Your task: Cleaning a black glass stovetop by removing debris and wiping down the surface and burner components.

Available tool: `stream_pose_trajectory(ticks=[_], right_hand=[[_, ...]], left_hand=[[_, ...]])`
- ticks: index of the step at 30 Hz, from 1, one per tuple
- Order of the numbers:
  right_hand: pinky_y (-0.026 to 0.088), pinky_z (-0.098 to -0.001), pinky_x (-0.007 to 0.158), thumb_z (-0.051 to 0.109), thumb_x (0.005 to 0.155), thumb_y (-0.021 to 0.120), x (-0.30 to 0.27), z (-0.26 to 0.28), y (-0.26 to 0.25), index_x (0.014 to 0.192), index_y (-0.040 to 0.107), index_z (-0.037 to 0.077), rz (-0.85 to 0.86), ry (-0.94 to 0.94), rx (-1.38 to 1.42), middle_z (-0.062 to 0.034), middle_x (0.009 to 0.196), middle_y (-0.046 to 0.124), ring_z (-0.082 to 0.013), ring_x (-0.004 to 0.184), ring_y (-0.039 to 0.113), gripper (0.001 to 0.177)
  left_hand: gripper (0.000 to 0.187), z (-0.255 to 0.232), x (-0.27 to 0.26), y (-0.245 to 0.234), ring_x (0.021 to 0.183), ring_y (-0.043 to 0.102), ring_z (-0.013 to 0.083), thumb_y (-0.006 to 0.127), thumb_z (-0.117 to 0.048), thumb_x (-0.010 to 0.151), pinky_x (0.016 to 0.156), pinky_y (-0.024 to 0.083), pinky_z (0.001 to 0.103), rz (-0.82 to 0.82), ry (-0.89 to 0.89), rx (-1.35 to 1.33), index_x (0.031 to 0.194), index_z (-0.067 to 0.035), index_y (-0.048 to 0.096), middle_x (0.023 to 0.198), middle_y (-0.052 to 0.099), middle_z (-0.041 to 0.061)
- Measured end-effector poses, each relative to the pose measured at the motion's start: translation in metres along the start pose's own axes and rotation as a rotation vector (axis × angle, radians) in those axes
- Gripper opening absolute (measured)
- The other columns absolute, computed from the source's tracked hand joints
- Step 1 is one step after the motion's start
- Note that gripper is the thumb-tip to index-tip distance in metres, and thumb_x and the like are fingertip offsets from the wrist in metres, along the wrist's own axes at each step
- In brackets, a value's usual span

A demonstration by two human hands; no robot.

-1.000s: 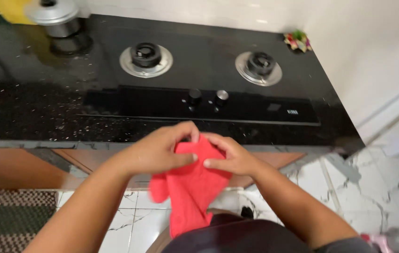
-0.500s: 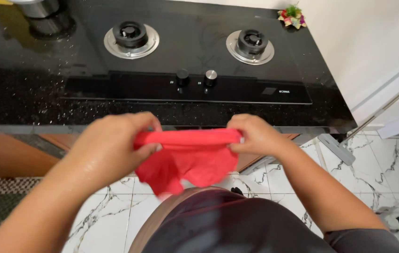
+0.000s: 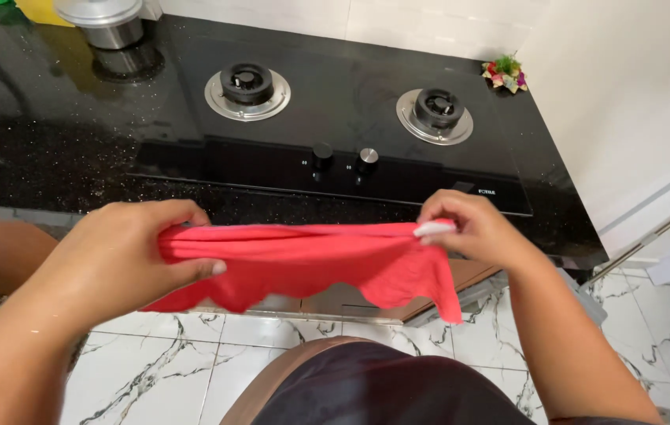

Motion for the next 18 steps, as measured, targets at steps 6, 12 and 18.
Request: stream_pose_trajectory(ticks=[6, 12, 18], right_hand=[[0.053, -0.0272, 0.084, -0.001, 0.095, 0.065, -0.004, -0.024, -0.024, 0.101, 0.07, 0.0, -0.182, 0.031, 0.187, -0.005, 0.101, 0.071, -0.0119, 0.094, 0.066, 0.008], [0.058, -0.0276, 0.078, 0.007, 0.083, 0.062, -0.019, 0.048, 0.018, 0.102, 0.071, 0.006, -0.178, 0.076, 0.338, -0.0028, 0.098, 0.074, -0.0107, 0.089, 0.071, 0.021], [0.06, -0.0264, 0.063, 0.013, 0.08, 0.083, -0.014, 0.126, 0.076, 0.079, 0.074, 0.008, 0.413, -0.307, 0.123, -0.0042, 0.076, 0.08, -0.0155, 0.071, 0.081, 0.01]], left_hand=[[0.03, 0.053, 0.022, 0.04, 0.075, 0.073, 0.0243, 0.076, -0.02, 0.077, 0.068, 0.061, 0.038, 0.124, 0.002, -0.272, 0.107, -0.016, 0.076, 0.083, 0.075, 0.006], [0.014, 0.04, 0.033, 0.03, 0.096, 0.067, 0.029, 0.07, -0.009, 0.083, 0.084, 0.055, 0.041, -0.482, 0.149, 0.279, 0.09, -0.015, 0.08, 0.096, 0.067, 0.006], [0.01, 0.003, 0.019, 0.052, 0.122, 0.062, 0.0247, 0.065, -0.003, 0.083, 0.102, 0.05, 0.039, -0.398, 0.718, -0.914, 0.085, -0.01, 0.072, 0.133, 0.061, 0.011]])
Point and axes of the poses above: each hand's wrist, its own x-axis towards the middle knuckle, its own y-axis out of the palm, z = x × y, the point moved 9 cm from there along x, towards the middle knuckle
